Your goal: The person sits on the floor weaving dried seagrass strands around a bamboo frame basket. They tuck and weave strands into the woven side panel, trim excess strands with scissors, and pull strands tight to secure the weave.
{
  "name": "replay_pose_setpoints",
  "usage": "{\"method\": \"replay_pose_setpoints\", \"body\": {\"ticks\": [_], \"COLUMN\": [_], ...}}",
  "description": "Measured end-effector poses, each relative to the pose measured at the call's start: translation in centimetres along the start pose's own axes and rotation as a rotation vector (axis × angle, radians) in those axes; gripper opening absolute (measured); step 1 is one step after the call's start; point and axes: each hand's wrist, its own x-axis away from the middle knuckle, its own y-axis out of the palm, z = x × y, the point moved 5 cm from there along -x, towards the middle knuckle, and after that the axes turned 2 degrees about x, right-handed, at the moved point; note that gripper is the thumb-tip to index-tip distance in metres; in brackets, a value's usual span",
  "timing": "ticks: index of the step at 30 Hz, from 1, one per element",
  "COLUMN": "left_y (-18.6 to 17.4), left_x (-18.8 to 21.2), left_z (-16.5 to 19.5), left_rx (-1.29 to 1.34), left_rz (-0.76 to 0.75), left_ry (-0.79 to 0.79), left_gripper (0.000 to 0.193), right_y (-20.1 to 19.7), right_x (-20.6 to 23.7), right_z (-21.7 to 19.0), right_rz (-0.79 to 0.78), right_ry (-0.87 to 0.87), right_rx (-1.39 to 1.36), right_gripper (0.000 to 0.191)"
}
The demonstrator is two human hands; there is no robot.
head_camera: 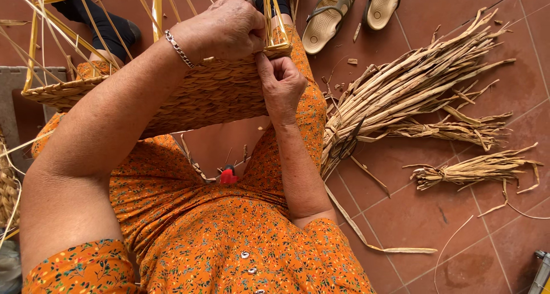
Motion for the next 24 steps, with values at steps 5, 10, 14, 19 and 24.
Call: {"method": "replay_pose_setpoints", "body": {"ticks": [5,10,14,19,24], "left_y": [-0.3,-1.0,-0.9,-1.0,-0.9], "left_x": [0.6,1.4,0.8,0.3,-0.2], "left_z": [0.4,0.2,-0.6,-0.9,-0.8], "left_rx": [-0.030,0.074,0.078,0.064,0.066], "left_rz": [0.047,0.089,0.014,-0.048,-0.130], "left_ry": [0.051,0.088,0.029,-0.013,-0.104], "left_gripper": [0.006,0.011,0.010,0.014,0.014], "right_y": [0.5,0.8,0.5,0.6,0.6], "right_x": [-0.5,0.9,1.2,0.4,0.5], "right_z": [-1.4,-1.6,-1.6,-1.5,-1.6], "right_rz": [0.041,-0.012,-0.105,-0.048,-0.040], "right_ry": [-0.154,-0.131,-0.138,-0.152,-0.175], "right_rx": [0.229,0.108,0.067,0.156,0.205], "right_gripper": [0.033,0.028,0.026,0.027,0.025]}}
